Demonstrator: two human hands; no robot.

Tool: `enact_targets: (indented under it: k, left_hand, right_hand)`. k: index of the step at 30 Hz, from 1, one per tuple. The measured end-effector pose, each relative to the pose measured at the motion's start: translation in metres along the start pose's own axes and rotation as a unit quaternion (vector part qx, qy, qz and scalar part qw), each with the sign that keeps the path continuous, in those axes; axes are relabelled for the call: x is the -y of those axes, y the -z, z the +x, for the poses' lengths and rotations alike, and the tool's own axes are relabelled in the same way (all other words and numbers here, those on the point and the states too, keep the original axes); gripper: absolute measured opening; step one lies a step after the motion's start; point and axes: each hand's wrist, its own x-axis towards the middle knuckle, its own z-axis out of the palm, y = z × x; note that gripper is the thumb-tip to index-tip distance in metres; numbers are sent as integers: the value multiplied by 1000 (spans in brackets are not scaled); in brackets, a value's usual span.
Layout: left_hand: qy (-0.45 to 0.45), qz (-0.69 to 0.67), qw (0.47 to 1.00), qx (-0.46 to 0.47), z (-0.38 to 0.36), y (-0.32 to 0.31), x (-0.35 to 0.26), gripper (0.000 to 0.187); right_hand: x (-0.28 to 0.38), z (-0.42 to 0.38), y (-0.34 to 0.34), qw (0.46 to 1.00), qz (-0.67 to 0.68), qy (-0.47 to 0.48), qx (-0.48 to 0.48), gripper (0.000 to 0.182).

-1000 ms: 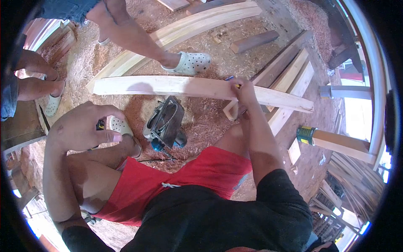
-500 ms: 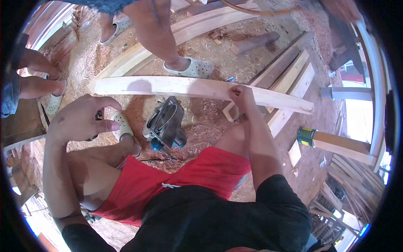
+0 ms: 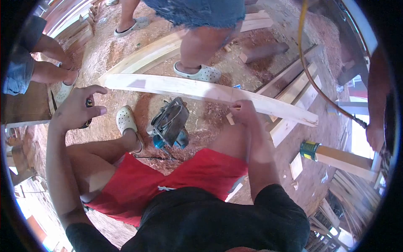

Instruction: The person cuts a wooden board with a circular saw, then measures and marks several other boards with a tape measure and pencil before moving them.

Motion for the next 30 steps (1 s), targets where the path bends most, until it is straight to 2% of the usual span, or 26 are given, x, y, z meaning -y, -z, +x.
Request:
enact_targets:
  k: [2, 3, 6, 8, 10, 12, 15, 17, 19, 20, 22, 24, 25, 28, 30]
  left_hand:
    - [-29, -1, 999, -33, -1, -3, 18, 54]
    - [-16, 30, 999, -17, 2, -3, 21, 55]
    - [19, 124, 991, 35, 27, 9, 19, 58]
    - [53, 168, 982, 65, 58, 7, 13, 59]
    - [-24, 257, 966, 19, 105, -16, 41, 62]
    - [-51, 240, 969, 4, 161, -47, 71, 75]
    - [-75, 290, 954, 10, 225, -103, 94, 98]
    - [-71, 320, 944, 41, 254, -129, 97, 115]
    - [-97, 306, 945, 55, 264, -135, 85, 116]
    - [-156, 334, 929, 29, 266, -139, 88, 88]
    - [-150, 352, 923, 50, 290, -158, 91, 65]
    - [-202, 366, 907, 56, 290, -148, 83, 51]
    - [-225, 373, 898, 60, 287, -142, 82, 43]
    - [-222, 389, 890, 80, 300, -151, 86, 34]
    - [-231, 420, 873, 92, 299, -150, 79, 41]
  right_hand:
    - [6, -13, -10, 999, 46, 24, -15, 23]
    - [9, -16, -16, 997, 71, 33, -24, 22]
    - [16, -24, -35, 993, 32, 109, -39, 19]
    - [17, -34, -36, 996, -48, 79, 15, 17]
    - [16, -32, -34, 993, -101, 25, 50, 16]
    - [10, -38, -39, 987, -125, -57, 88, 15]
    - [53, -66, -24, 983, -110, -145, 28, 14]
    - [40, -77, -39, 984, -110, -138, 15, 16]
    - [34, -86, -42, 986, -125, -112, 10, 19]
    - [37, -93, -42, 986, -139, -92, 12, 22]
    - [61, -101, -42, 982, -151, -109, 34, 25]
    - [118, -107, -13, 971, -141, -180, 74, 24]
    - [133, -110, -9, 973, -130, -184, 53, 25]
    - [179, -118, 2, 976, -117, -182, -7, 29]
    - [214, -130, 5, 974, -130, -178, -45, 31]
